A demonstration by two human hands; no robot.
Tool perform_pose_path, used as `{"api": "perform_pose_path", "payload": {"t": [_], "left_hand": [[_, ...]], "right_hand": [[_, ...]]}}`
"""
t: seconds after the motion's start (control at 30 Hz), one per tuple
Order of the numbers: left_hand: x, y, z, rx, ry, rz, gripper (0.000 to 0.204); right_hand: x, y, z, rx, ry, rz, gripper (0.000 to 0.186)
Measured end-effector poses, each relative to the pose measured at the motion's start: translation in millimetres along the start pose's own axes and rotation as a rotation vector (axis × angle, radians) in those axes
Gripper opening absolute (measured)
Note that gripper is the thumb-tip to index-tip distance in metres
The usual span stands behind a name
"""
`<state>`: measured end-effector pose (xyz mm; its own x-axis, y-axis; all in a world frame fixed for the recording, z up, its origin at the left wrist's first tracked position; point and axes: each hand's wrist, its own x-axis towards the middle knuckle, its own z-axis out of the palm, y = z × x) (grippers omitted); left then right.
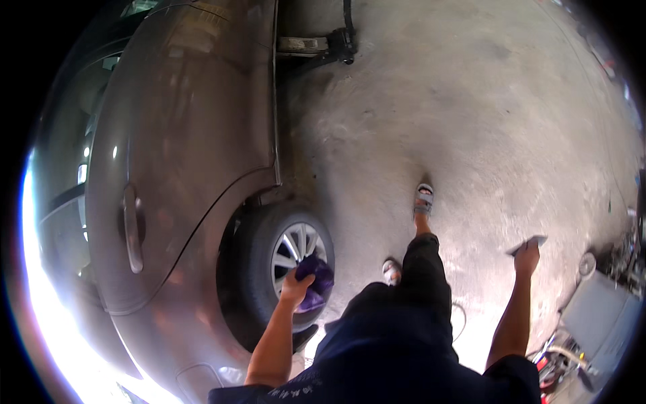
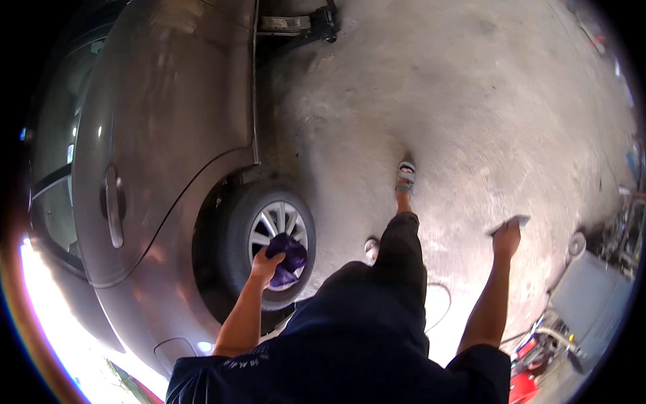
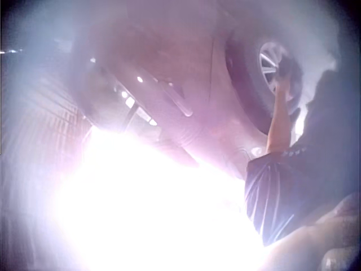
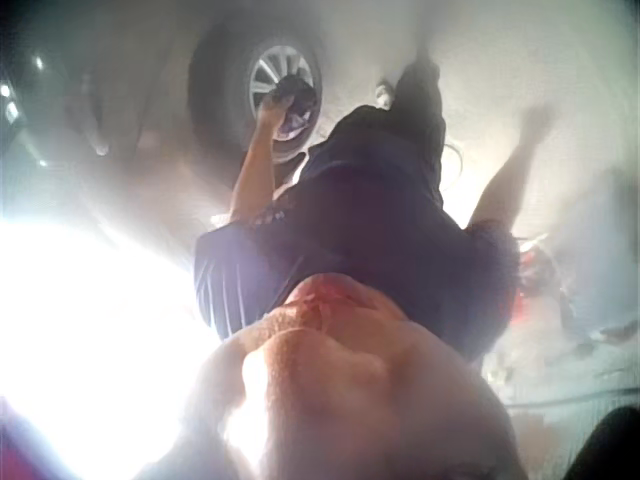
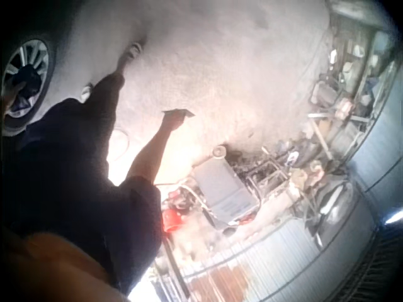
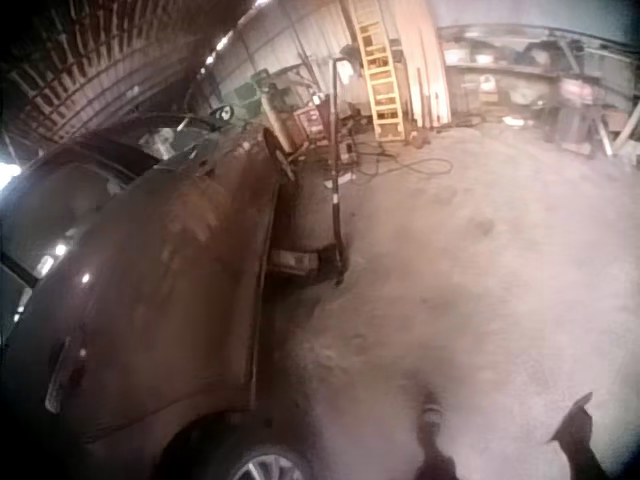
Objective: The person sands the exterior surface of a silver car door using a sanding block, focusing on areas with visible body filler. They then wipe the sanded area with a purple cloth to remove dust and inspect the surface. The person moves around the vehicle to sand the rear quarter panel and the door jamb area.
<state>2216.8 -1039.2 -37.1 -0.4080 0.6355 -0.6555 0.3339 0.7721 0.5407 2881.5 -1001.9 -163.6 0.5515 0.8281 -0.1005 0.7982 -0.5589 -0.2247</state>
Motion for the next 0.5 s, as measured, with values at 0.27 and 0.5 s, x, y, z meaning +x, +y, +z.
{"api": "perform_pose_path", "payload": {"t": [0.27,0.5], "left_hand": [[96.0,23.9,54.1,-0.12,0.118,-0.291,0.046],[190.6,21.3,146.9,-0.485,0.004,-0.401,0.055]], "right_hand": [[118.0,-180.5,153.5,0.804,-0.431,0.219,0.035],[169.4,-324.2,258.9,1.075,-0.713,0.14,0.042]]}}
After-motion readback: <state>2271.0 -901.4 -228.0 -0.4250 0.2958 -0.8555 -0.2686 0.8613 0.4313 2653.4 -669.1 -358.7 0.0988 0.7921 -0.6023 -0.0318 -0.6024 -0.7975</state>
